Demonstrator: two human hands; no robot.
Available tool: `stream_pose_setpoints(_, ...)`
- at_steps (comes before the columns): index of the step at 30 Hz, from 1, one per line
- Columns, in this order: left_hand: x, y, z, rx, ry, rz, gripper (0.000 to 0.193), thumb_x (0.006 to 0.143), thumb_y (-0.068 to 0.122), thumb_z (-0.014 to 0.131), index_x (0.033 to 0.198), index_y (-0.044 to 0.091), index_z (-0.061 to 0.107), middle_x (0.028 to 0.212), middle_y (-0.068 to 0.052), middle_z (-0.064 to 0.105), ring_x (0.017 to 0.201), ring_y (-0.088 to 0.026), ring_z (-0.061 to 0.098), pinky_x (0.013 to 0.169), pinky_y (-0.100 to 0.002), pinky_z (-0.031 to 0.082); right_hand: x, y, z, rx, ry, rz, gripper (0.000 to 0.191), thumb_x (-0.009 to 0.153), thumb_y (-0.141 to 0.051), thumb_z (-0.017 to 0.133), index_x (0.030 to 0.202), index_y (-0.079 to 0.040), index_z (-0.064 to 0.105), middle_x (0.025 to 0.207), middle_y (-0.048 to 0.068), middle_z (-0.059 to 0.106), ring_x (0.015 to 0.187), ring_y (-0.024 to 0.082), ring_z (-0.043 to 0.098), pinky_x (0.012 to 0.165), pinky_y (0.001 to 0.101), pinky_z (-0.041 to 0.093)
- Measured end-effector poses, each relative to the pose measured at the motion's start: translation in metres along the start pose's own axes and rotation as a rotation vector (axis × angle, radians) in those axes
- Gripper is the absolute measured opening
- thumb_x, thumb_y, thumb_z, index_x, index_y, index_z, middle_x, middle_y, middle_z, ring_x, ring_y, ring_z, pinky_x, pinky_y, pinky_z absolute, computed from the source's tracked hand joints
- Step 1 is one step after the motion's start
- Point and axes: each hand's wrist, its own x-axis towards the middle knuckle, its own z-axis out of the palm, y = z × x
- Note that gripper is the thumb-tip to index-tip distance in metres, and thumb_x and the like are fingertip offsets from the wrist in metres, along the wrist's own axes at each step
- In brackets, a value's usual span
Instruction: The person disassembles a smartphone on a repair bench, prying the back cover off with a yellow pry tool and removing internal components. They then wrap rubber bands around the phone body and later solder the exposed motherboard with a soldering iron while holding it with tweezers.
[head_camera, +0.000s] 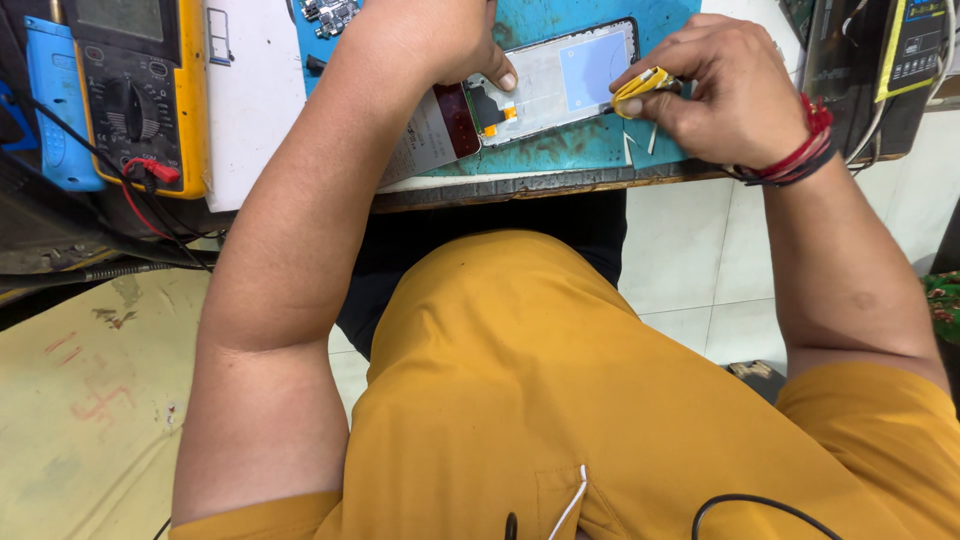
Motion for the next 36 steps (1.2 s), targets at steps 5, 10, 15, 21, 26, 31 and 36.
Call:
stream_pose_setpoints(5, 0.001, 0.0, -0.002, 0.021, 0.001, 0.023, 0.059, 0.075, 0.059, 0.084, 0.102, 0.008, 0.078, 0.082, -0.017, 0.074, 0.071, -0.036, 0.074, 0.067, -0.047, 0.06, -0.006, 0.007, -0.008, -0.053, -0.012, 0.037, 0.018, 0.091, -0.011, 0.087, 0.108, -0.012, 0.082, 0.086, 0.01, 0.071, 0.077, 0.023, 0.064, 0.075, 0.0356, 0.049)
stream_pose_setpoints(10, 0.001, 0.0, -0.006, -0.042, 0.064, 0.078, 0.058, 0.067, 0.056, 0.09, 0.095, 0.007, 0.076, 0.08, -0.014, 0.074, 0.071, -0.034, 0.073, 0.067, -0.047, 0.059, -0.011, 0.013, -0.016, -0.078, -0.001, 0.042, 0.018, 0.091, -0.009, 0.084, 0.108, -0.013, 0.082, 0.087, 0.009, 0.072, 0.078, 0.022, 0.066, 0.071, 0.0316, 0.05)
stream_pose_setpoints(15, -0.002, 0.002, -0.012, -0.064, 0.086, 0.092, 0.058, 0.061, 0.054, 0.095, 0.084, 0.006, 0.073, 0.079, -0.012, 0.074, 0.071, -0.03, 0.073, 0.069, -0.043, 0.058, -0.016, 0.013, -0.025, -0.153, -0.003, 0.104, 0.016, 0.089, -0.013, 0.086, 0.105, -0.013, 0.083, 0.085, 0.009, 0.072, 0.077, 0.023, 0.063, 0.074, 0.0354, 0.05)
stream_pose_setpoints(21, -0.015, 0.006, -0.019, -0.133, 0.162, 0.15, 0.056, 0.057, 0.044, 0.098, 0.083, 0.005, 0.067, 0.082, -0.013, 0.072, 0.08, -0.035, 0.07, 0.071, -0.046, 0.053, -0.033, 0.004, -0.021, -0.245, 0.211, 0.071, 0.012, 0.094, -0.008, 0.082, 0.105, -0.013, 0.083, 0.09, 0.005, 0.074, 0.085, 0.021, 0.064, 0.083, 0.0348, 0.05)
stream_pose_setpoints(26, -0.066, 0.002, -0.001, -0.246, 0.615, 0.393, 0.045, 0.087, 0.028, 0.092, 0.112, 0.004, 0.063, 0.108, -0.019, 0.065, 0.1, -0.042, 0.061, 0.086, -0.05, 0.047, -0.068, -0.001, -0.006, 0.223, 0.656, 0.114, 0.011, 0.104, -0.008, 0.078, 0.114, -0.003, 0.077, 0.113, 0.008, 0.074, 0.107, 0.021, 0.067, 0.098, 0.0352, 0.053)
stream_pose_setpoints(31, -0.142, 0.014, 0.048, -0.177, 0.814, 0.203, 0.074, 0.09, 0.045, 0.09, 0.14, 0.002, 0.055, 0.136, -0.019, 0.061, 0.13, -0.038, 0.054, 0.114, -0.048, 0.041, -0.102, -0.006, 0.026, 0.614, 0.976, 0.312, 0.016, 0.102, -0.013, 0.07, 0.115, -0.004, 0.073, 0.111, 0.005, 0.072, 0.103, 0.013, 0.068, 0.097, 0.03, 0.054)
stream_pose_setpoints(36, -0.162, 0.015, 0.078, 0.033, 0.603, 0.067, 0.098, 0.091, 0.04, 0.084, 0.162, -0.003, 0.032, 0.155, -0.026, 0.047, 0.149, -0.04, 0.042, 0.132, -0.061, 0.024, -0.102, 0.006, 0.026, 0.467, 0.969, 0.307, 0.021, 0.099, -0.018, 0.074, 0.116, -0.005, 0.075, 0.107, 0.007, 0.075, 0.103, 0.018, 0.066, 0.096, 0.0335, 0.052)
